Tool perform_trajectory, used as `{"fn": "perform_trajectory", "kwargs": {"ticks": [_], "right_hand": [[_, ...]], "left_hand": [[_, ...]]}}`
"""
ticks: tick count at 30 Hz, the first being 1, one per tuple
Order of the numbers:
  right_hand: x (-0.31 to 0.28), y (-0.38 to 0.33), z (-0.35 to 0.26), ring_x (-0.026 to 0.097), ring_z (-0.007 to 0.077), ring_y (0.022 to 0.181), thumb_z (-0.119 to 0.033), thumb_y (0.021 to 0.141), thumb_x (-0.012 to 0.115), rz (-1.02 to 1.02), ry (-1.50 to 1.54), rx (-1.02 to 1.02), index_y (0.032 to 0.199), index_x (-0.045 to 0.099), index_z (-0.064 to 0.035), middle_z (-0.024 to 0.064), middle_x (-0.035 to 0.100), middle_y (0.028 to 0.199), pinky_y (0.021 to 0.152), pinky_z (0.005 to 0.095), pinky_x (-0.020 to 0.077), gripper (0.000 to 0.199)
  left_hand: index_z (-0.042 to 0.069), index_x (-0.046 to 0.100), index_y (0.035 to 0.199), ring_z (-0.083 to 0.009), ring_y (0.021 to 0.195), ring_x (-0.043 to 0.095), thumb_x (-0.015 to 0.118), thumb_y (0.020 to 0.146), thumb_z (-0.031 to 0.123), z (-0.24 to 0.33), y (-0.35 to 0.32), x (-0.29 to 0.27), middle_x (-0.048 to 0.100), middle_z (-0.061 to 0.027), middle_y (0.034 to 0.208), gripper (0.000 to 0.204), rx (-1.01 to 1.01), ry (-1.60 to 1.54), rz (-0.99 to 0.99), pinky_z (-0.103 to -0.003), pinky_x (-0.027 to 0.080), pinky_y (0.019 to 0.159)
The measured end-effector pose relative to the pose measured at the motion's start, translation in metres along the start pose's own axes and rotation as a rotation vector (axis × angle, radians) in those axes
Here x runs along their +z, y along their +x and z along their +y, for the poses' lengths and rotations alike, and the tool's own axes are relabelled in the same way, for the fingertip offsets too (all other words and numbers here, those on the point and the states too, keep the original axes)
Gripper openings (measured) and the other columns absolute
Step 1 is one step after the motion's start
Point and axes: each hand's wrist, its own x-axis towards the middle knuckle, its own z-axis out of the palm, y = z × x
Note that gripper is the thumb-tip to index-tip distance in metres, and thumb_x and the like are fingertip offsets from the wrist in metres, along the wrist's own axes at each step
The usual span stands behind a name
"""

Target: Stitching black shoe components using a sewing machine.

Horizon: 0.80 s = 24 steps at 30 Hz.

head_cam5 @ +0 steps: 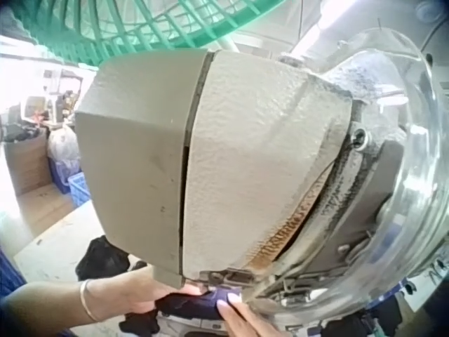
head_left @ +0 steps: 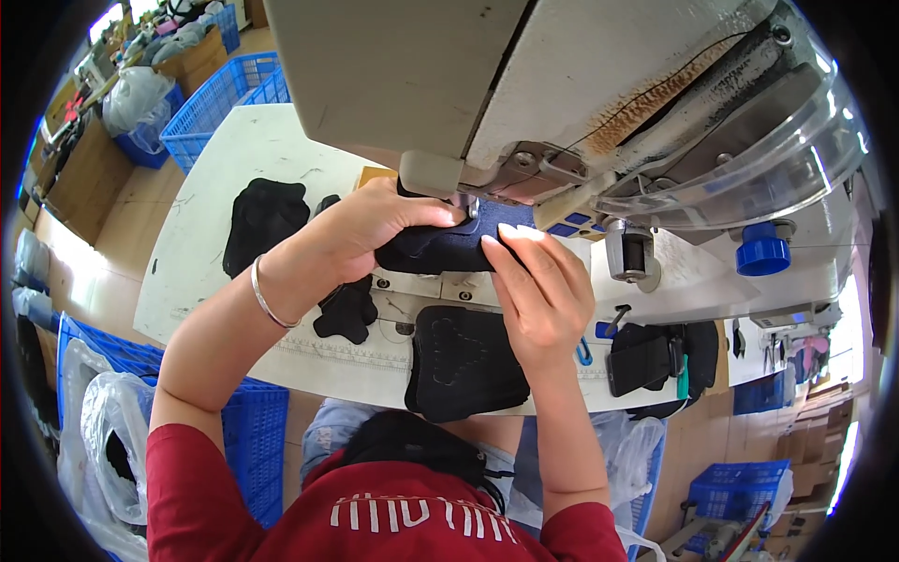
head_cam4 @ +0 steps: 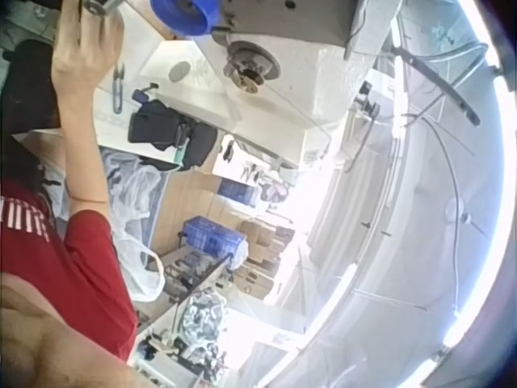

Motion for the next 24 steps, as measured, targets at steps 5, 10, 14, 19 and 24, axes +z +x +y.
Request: {"fn": "perform_trajectory", "kwargs": {"ticks": [5,10,14,19,24], "right_hand": [[-0.002,0.003,0.001,0.063,0.0216,0.082,-0.001,0.059,0.072,-0.014,0.069,0.016,0.088,0.072,-0.0048,0.0053,0.066,0.089,0.07,0.0311,0.0502,0.03],[0.001,0.002,0.006,0.062,0.0208,0.079,-0.001,0.058,0.072,0.008,0.085,-0.005,0.088,0.071,-0.005,0.0051,0.066,0.089,0.068,0.0305,0.0501,0.031],[-0.001,0.001,0.008,0.062,0.0199,0.078,-0.001,0.059,0.073,-0.019,0.078,0.002,0.089,0.071,-0.0058,0.0046,0.067,0.09,0.067,0.0303,0.0496,0.03],[-0.001,0.002,0.007,0.062,0.0196,0.079,0.0,0.061,0.073,-0.005,0.072,0.002,0.089,0.071,-0.0061,0.0041,0.067,0.09,0.068,0.0301,0.0492,0.029],[0.0,-0.001,0.01,0.059,0.0217,0.08,-0.006,0.063,0.076,-0.019,0.024,-0.026,0.096,0.072,-0.011,0.0009,0.064,0.092,0.066,0.0334,0.0477,0.033]], "left_hand": [[0.005,0.067,0.096,-0.0118,0.084,0.061,0.069,0.077,0.008,0.001,-0.001,0.005,0.066,-0.0043,0.092,0.02,0.003,0.019,0.003,-0.025,0.048,0.076],[0.004,0.066,0.092,-0.0105,0.082,0.06,0.068,0.077,0.008,-0.001,-0.002,0.006,0.065,-0.0031,0.09,0.015,0.039,0.004,0.009,-0.025,0.047,0.075],[0.004,0.067,0.09,-0.0104,0.079,0.061,0.067,0.078,0.008,-0.002,0.001,0.006,0.066,-0.0033,0.087,0.013,0.041,0.016,0.021,-0.025,0.049,0.072],[0.003,0.068,0.091,-0.0116,0.077,0.063,0.067,0.078,0.008,-0.005,0.004,0.002,0.067,-0.0042,0.086,0.014,-0.013,-0.044,0.02,-0.025,0.051,0.071],[0.003,0.068,0.096,-0.0121,0.08,0.063,0.067,0.079,0.008,-0.003,0.001,0.006,0.068,-0.0055,0.091,0.017,0.026,-0.032,0.052,-0.026,0.051,0.073]]}}
